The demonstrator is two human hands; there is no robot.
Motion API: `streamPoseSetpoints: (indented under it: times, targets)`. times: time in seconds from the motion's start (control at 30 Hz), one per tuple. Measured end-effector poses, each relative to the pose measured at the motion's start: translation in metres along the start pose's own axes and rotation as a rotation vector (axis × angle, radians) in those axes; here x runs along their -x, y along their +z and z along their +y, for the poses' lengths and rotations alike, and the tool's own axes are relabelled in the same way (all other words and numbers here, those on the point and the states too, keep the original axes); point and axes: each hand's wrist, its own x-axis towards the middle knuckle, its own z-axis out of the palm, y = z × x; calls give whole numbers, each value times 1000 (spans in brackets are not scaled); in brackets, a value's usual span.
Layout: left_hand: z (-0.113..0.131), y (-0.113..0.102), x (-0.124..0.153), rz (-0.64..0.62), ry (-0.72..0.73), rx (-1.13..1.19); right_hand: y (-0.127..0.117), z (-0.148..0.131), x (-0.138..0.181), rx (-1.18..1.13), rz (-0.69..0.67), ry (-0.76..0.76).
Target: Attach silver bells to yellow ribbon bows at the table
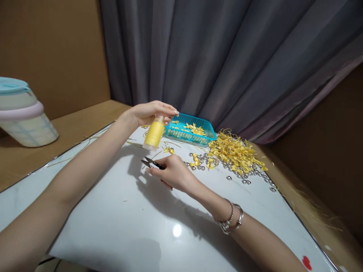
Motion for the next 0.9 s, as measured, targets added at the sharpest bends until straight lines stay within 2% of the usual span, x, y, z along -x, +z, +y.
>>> streamPoseSetpoints:
  times: [0.33, 0.47, 0.57, 0.6, 0.67, 0.8, 0.9]
  targets:
    - [-1, 3, 0, -36, 11, -25, 13, 2, -30, 41, 62, -134]
    - [6, -4, 5, 30, 59, -152, 11, 8, -27, 76, 48, -145]
    - [20, -29, 7, 233, 142, -486, 2, 16, -13, 116, 43, -139]
    - [25, -43, 8, 352, 177, -654, -3, 20, -6, 134, 47, -135]
    - [34, -75, 11, 700, 162, -1054, -14, 28, 12, 213, 104, -109]
    - [36, -140, 31, 995, 150, -1166, -46, 49, 51, 441, 211, -71]
    - [18, -171, 51, 1119, 94, -1191, -78, 72, 72, 611, 371, 9]
